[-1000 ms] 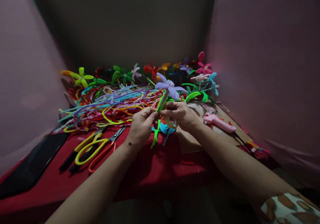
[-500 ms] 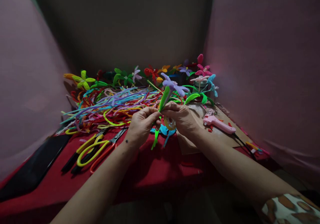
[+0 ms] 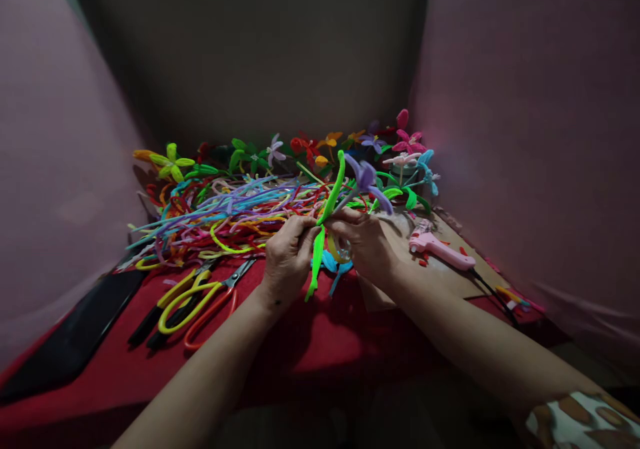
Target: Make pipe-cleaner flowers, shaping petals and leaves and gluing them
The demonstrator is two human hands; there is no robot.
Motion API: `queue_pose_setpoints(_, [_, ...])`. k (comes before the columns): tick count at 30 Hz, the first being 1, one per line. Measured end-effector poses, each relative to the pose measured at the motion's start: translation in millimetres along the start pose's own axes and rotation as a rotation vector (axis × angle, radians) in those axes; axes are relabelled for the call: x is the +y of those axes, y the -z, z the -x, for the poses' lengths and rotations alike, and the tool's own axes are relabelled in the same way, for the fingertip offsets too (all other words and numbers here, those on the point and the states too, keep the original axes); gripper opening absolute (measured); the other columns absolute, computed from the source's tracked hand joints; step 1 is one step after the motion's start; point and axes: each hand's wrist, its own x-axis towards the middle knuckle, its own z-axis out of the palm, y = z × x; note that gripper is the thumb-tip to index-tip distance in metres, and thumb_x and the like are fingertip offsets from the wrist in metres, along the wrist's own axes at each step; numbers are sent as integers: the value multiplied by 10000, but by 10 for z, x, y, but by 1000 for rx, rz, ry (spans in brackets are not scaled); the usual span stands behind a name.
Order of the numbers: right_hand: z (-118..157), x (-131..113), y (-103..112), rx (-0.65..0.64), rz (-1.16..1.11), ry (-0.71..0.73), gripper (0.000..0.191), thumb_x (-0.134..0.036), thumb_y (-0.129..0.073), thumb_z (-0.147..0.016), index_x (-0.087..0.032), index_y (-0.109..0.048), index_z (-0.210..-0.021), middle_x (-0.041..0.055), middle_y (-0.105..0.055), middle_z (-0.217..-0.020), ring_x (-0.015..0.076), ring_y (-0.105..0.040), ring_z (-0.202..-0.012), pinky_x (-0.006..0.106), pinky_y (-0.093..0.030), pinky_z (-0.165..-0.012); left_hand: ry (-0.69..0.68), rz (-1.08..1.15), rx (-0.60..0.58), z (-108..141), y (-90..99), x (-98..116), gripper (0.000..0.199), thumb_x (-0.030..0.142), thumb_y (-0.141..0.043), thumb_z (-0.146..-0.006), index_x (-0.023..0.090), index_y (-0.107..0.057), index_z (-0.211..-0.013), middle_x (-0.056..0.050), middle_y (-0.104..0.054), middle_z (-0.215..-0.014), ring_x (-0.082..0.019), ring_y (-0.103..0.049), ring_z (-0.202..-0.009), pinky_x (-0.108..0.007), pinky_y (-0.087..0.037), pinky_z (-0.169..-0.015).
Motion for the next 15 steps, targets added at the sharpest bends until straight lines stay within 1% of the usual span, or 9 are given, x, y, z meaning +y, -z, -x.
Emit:
queue_pose_setpoints(2, [-7,26,13,-14,-114,-27,111,-263,-656,-640,-182,-665,-716,-21,-552,-612,102,-482,-550,266,-401,-573,121,163,-3,-9,6,27,74,250,-560,-762,185,-591,-780,20,-514,-657,-96,-453,-576,-215,-372,-564])
queue_pose_setpoints(4, [-11,30,15,-50,-213,-35,126,-246,-686,-619,-185,-678,-730,-17,-565,-653,101,-495,-580,273,-418,-605,253,369,-29,-30,21,47,86,260,-588,-741,177,-586,-763,45,-455,-575,-71,-381,-488,-203,-309,-475])
queue_pose_setpoints(7, [-20,0,13,-111,-250,16,116,-212,-697,-611,-193,-699,-726,2,-588,-761,120,-534,-694,279,-436,-668,385,623,-123,-73,62,59,113,250,-628,-706,152,-588,-744,50,-434,-539,-50,-349,-450,-193,-255,-440])
queue_pose_setpoints(9, [-34,-23,31,-140,-231,40,111,-196,-691,-619,-201,-710,-728,8,-588,-811,132,-542,-757,276,-439,-690,431,735,-186,-96,87,56,118,237,-638,-698,135,-591,-735,50,-424,-525,-40,-340,-441,-185,-244,-436])
queue_pose_setpoints(12, [-66,-40,102,-185,-156,78,99,-200,-677,-651,-212,-718,-740,9,-591,-807,144,-541,-788,297,-440,-736,450,818,-266,-105,105,52,111,222,-629,-716,122,-586,-734,48,-417,-523,-27,-321,-428,-171,-226,-421])
queue_pose_setpoints(15, [-89,-52,175,-206,-48,185,90,-203,-670,-670,-216,-724,-741,14,-605,-795,163,-529,-843,331,-417,-821,464,857,-316,-97,110,57,108,210,-624,-729,115,-575,-740,45,-424,-531,-17,-303,-414,-158,-217,-403])
